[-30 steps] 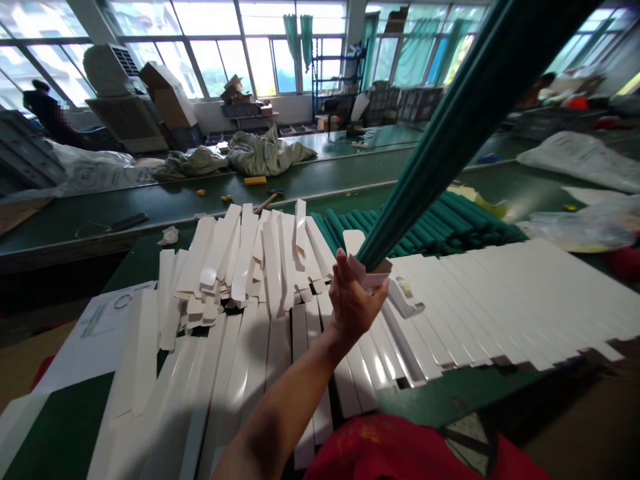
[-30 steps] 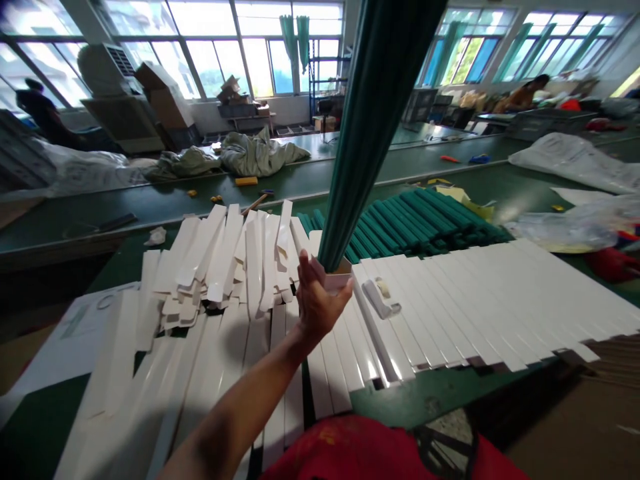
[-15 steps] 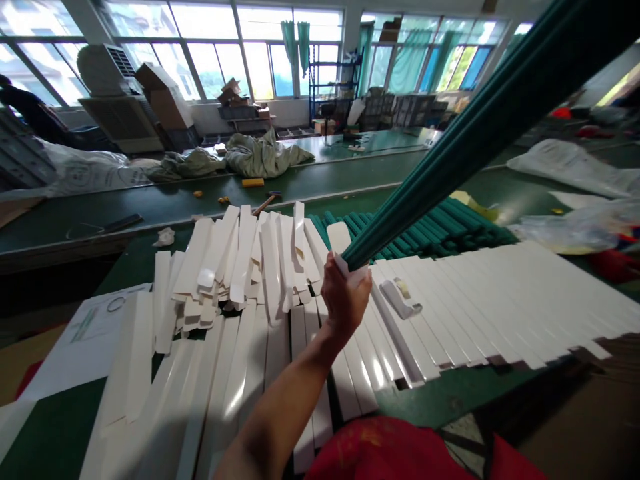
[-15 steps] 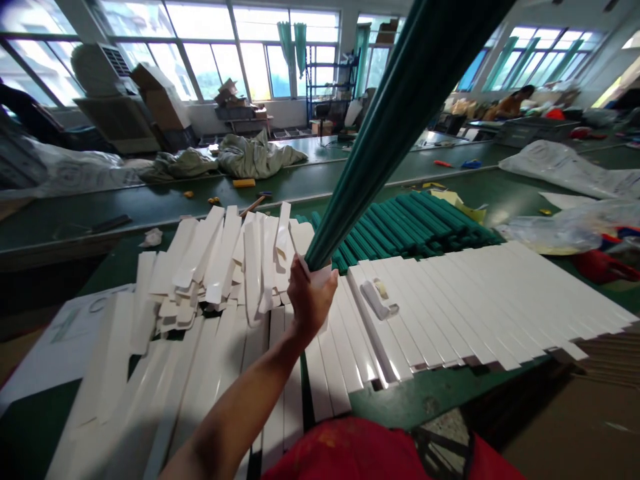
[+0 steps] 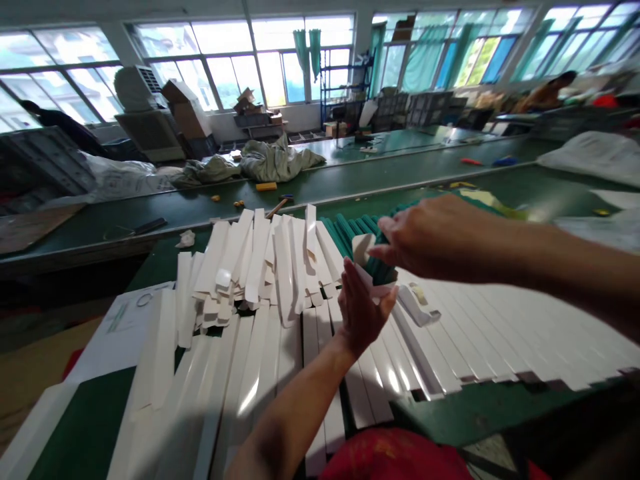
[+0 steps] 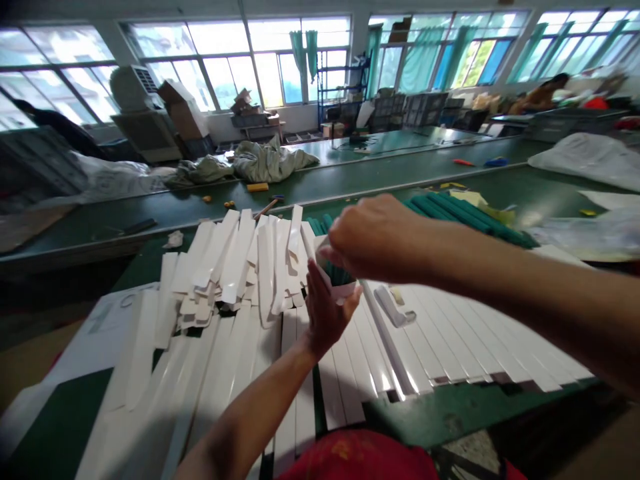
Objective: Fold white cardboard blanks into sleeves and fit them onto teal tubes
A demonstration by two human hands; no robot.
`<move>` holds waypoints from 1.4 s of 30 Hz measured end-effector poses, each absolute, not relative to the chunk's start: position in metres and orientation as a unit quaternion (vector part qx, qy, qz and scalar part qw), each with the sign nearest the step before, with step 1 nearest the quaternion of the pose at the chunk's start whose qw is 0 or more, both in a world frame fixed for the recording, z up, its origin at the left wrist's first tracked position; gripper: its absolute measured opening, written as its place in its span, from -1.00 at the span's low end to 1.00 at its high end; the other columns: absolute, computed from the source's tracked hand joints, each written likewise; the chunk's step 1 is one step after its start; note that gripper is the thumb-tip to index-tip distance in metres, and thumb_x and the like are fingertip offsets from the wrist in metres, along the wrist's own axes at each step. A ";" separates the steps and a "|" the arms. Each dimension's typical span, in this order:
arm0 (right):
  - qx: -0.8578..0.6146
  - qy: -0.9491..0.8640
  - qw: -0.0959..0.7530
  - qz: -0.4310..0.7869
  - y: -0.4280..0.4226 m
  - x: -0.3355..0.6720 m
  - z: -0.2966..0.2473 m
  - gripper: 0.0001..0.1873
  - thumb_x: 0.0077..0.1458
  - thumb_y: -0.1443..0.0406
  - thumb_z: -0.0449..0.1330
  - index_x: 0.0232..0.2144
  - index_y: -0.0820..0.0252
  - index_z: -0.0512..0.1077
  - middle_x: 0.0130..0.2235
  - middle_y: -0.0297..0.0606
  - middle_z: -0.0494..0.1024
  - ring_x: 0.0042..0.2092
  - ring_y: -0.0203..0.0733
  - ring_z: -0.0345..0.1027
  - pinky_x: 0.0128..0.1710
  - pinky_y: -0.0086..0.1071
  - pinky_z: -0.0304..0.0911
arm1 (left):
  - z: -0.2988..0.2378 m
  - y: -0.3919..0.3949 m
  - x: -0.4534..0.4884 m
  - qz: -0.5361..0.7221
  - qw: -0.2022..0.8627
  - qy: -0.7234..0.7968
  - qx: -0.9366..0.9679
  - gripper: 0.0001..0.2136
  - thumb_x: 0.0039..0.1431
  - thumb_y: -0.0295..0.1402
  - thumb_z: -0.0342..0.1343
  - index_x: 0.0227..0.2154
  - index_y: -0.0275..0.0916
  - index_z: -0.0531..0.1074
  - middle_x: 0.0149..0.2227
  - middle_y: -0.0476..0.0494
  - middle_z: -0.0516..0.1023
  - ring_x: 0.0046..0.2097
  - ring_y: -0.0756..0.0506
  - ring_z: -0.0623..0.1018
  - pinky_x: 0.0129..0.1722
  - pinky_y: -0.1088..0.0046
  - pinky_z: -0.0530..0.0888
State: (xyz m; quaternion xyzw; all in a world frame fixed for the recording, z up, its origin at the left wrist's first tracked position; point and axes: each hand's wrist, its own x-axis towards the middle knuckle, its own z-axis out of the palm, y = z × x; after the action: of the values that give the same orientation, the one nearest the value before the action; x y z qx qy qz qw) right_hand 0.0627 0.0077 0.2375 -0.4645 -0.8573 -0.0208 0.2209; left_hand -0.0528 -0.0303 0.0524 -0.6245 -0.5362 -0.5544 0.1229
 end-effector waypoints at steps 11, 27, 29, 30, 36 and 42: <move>-0.457 -0.613 0.461 0.450 0.001 0.064 0.132 -0.40 0.14 -0.16 -0.02 -0.17 0.15 0.53 -0.22 -0.17 0.58 -0.20 -0.07 0.46 -0.19 -0.22 0.38 | 0.051 -0.016 -0.067 -0.592 0.077 -0.424 -0.681 -0.18 0.22 -0.03 0.05 0.34 -0.38 -0.19 0.11 -0.52 0.31 0.15 -0.32 0.38 -0.01 0.11 0.50; -0.360 -0.441 0.662 0.487 0.006 0.004 0.115 -0.78 0.00 0.30 0.19 -0.24 0.16 0.52 -0.22 -0.31 0.58 -0.18 -0.17 0.42 -0.12 -0.32 0.30 | 0.099 -0.010 -0.068 -0.722 -0.316 -0.380 -0.483 -0.75 0.24 -0.22 0.06 -0.07 -0.18 0.31 -0.16 -0.12 0.40 -0.09 -0.09 0.46 -0.05 0.36 0.42; -0.370 -0.421 0.699 0.444 0.010 0.001 0.115 -0.83 -0.05 0.34 0.20 -0.33 0.16 0.53 -0.30 -0.33 0.57 -0.23 -0.20 0.40 -0.16 -0.34 0.29 | 0.098 -0.009 -0.069 -0.727 -0.322 -0.375 -0.477 -0.64 0.27 -0.20 0.03 0.07 -0.16 0.22 -0.09 -0.15 0.41 -0.07 -0.09 0.47 -0.04 0.35 0.43; -0.365 -0.424 0.713 0.424 0.012 -0.001 0.114 -0.87 -0.05 0.35 0.20 -0.38 0.17 0.53 -0.32 -0.32 0.56 -0.24 -0.20 0.39 -0.16 -0.34 0.29 | 0.098 -0.009 -0.070 -0.722 -0.306 -0.383 -0.487 -0.66 0.29 -0.20 0.00 0.07 -0.16 0.25 -0.07 -0.17 0.41 -0.04 -0.10 0.47 -0.01 0.33 0.42; -0.257 -0.498 0.743 0.367 0.016 0.004 0.100 -0.65 0.15 0.31 -0.02 -0.33 0.23 0.58 -0.19 -0.16 0.57 -0.06 -0.09 0.41 0.02 -0.22 0.26 | 0.101 -0.005 -0.093 -0.653 -0.101 -0.392 -0.641 -0.60 0.36 -0.09 -0.18 -0.10 -0.27 0.43 -0.06 -0.29 0.45 0.05 -0.17 0.44 0.09 0.16 0.39; -0.306 -0.626 0.622 0.358 0.002 0.016 0.080 -0.36 0.12 0.20 0.10 0.25 0.19 0.19 0.22 -0.11 0.32 0.20 0.02 0.24 0.20 -0.10 0.16 | 0.112 0.003 -0.116 -0.552 -0.024 -0.361 -0.752 -0.66 0.30 -0.24 0.03 0.05 -0.32 0.36 -0.03 -0.33 0.50 0.03 -0.16 0.48 -0.02 0.25 0.51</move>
State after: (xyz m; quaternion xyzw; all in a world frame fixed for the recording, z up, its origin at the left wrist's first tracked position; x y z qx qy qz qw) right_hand 0.0158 0.0015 0.0796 -0.3058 -0.6260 0.3575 0.6220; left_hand -0.1158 0.0026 0.1125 -0.7515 -0.3606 -0.5520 -0.0237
